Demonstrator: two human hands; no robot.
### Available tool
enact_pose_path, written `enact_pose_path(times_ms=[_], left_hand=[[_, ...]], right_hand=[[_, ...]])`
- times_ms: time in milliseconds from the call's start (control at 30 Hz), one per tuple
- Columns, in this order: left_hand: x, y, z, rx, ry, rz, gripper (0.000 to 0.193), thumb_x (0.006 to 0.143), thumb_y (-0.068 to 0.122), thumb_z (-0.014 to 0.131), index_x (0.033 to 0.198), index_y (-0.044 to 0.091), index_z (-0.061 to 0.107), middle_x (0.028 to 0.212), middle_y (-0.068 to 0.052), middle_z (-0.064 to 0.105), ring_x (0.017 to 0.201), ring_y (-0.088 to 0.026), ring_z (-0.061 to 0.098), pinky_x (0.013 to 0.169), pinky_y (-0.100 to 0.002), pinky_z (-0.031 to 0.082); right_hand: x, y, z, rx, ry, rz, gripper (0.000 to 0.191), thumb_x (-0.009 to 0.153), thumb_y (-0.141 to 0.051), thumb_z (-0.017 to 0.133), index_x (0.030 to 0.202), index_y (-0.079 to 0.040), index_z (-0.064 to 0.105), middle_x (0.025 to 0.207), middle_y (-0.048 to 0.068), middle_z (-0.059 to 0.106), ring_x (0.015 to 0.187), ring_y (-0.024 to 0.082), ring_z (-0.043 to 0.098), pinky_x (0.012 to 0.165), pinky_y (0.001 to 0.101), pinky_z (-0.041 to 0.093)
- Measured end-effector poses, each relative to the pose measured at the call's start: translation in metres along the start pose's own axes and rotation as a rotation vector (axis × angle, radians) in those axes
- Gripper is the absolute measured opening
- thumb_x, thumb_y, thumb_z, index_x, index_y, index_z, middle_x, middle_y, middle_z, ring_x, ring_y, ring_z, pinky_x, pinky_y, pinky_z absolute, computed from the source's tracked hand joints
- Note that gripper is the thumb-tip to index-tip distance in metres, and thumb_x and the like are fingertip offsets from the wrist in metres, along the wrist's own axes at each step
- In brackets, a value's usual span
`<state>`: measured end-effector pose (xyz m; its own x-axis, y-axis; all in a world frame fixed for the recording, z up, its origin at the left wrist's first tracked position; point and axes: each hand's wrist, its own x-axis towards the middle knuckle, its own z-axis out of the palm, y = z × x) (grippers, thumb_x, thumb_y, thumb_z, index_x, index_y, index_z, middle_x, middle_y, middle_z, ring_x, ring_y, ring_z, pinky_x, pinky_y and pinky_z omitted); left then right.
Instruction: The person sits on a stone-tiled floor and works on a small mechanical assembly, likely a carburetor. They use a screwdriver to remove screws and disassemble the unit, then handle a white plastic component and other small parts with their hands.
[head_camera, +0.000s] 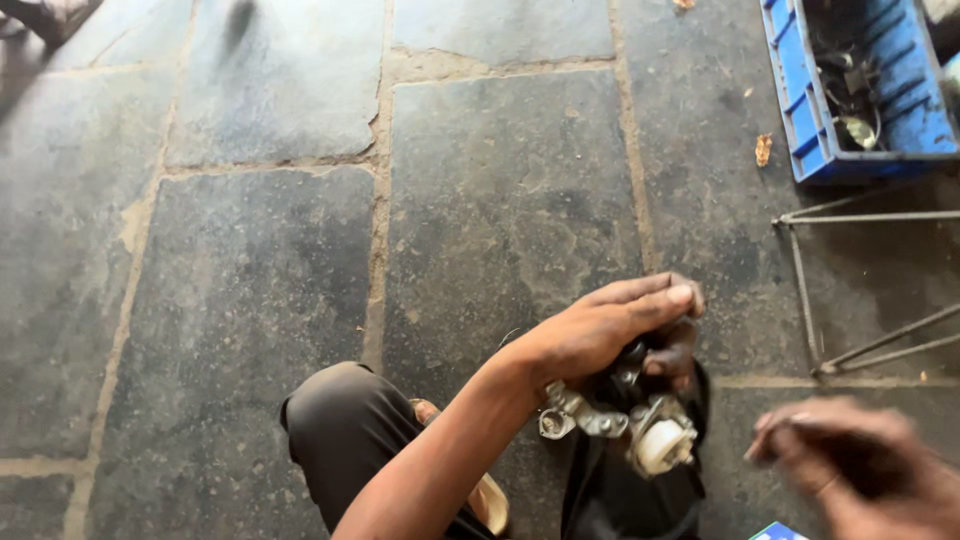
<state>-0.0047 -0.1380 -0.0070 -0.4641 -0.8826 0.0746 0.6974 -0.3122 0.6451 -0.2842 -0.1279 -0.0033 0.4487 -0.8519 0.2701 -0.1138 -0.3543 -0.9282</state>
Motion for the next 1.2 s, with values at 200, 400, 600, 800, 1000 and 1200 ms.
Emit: enact_pose_path(times_ms=[200, 400, 600, 800, 1000, 1200], left_hand=[[0.018, -0.014, -0.015, 0.009, -0.108, -0.136, 0.028, 0.118, 0.031, 0.045, 0.115, 0.004, 0.054, 0.080, 0.001, 0.047, 0.068, -0.009, 0.043, 0.066, -0.026, 0.042], [0.034, -0.027, -0.035, 0.024, -0.136, -0.167, 0.033, 0.115, 0.032, 0.045, 0.118, 0.002, 0.056, 0.079, 0.002, 0.047, 0.066, -0.008, 0.040, 0.060, -0.025, 0.035], [0.043, -0.042, -0.038, -0.036, -0.248, -0.257, 0.032, 0.118, 0.033, 0.043, 0.119, 0.004, 0.055, 0.076, 0.002, 0.042, 0.067, -0.008, 0.039, 0.063, -0.025, 0.036], [0.044, -0.042, -0.034, -0.099, -0.287, -0.273, 0.031, 0.120, 0.034, 0.043, 0.113, 0.005, 0.053, 0.073, 0.002, 0.041, 0.069, -0.011, 0.040, 0.071, -0.030, 0.042], [0.051, -0.041, -0.034, 0.162, -0.211, -0.219, 0.035, 0.119, 0.034, 0.043, 0.112, 0.002, 0.053, 0.074, 0.002, 0.044, 0.068, -0.010, 0.041, 0.070, -0.030, 0.043], [0.056, -0.044, -0.032, 0.259, -0.362, -0.231, 0.037, 0.117, 0.037, 0.046, 0.112, 0.002, 0.056, 0.070, 0.002, 0.047, 0.067, -0.013, 0.052, 0.082, -0.033, 0.055]], right_hand=[[-0.076, 0.094, 0.039, 0.621, 0.320, 0.512, 0.026, 0.104, -0.001, 0.052, 0.123, 0.013, 0.063, 0.088, 0.019, 0.064, 0.073, 0.023, 0.060, 0.058, 0.0439, 0.053], [-0.085, 0.153, 0.029, 0.491, 0.410, 0.710, 0.025, 0.103, -0.001, 0.046, 0.119, 0.012, 0.060, 0.078, 0.013, 0.053, 0.063, 0.019, 0.046, 0.051, 0.0425, 0.044], [-0.068, 0.134, 0.027, 0.488, 0.345, 0.701, 0.032, 0.103, -0.006, 0.044, 0.122, 0.012, 0.063, 0.070, 0.007, 0.045, 0.053, 0.012, 0.038, 0.045, 0.0320, 0.034], [-0.049, 0.106, 0.040, 0.353, 0.209, 0.633, 0.041, 0.102, -0.019, 0.056, 0.128, 0.009, 0.067, 0.065, 0.002, 0.047, 0.051, 0.010, 0.041, 0.045, 0.0264, 0.033], [-0.031, 0.128, 0.039, 0.483, 0.088, 0.685, 0.045, 0.094, -0.025, 0.064, 0.127, 0.006, 0.068, 0.067, 0.005, 0.056, 0.051, 0.012, 0.044, 0.045, 0.0268, 0.033], [-0.037, 0.152, 0.040, 0.620, 0.051, 0.682, 0.040, 0.094, -0.020, 0.072, 0.116, 0.013, 0.064, 0.071, 0.003, 0.054, 0.057, 0.011, 0.045, 0.049, 0.0273, 0.035]])
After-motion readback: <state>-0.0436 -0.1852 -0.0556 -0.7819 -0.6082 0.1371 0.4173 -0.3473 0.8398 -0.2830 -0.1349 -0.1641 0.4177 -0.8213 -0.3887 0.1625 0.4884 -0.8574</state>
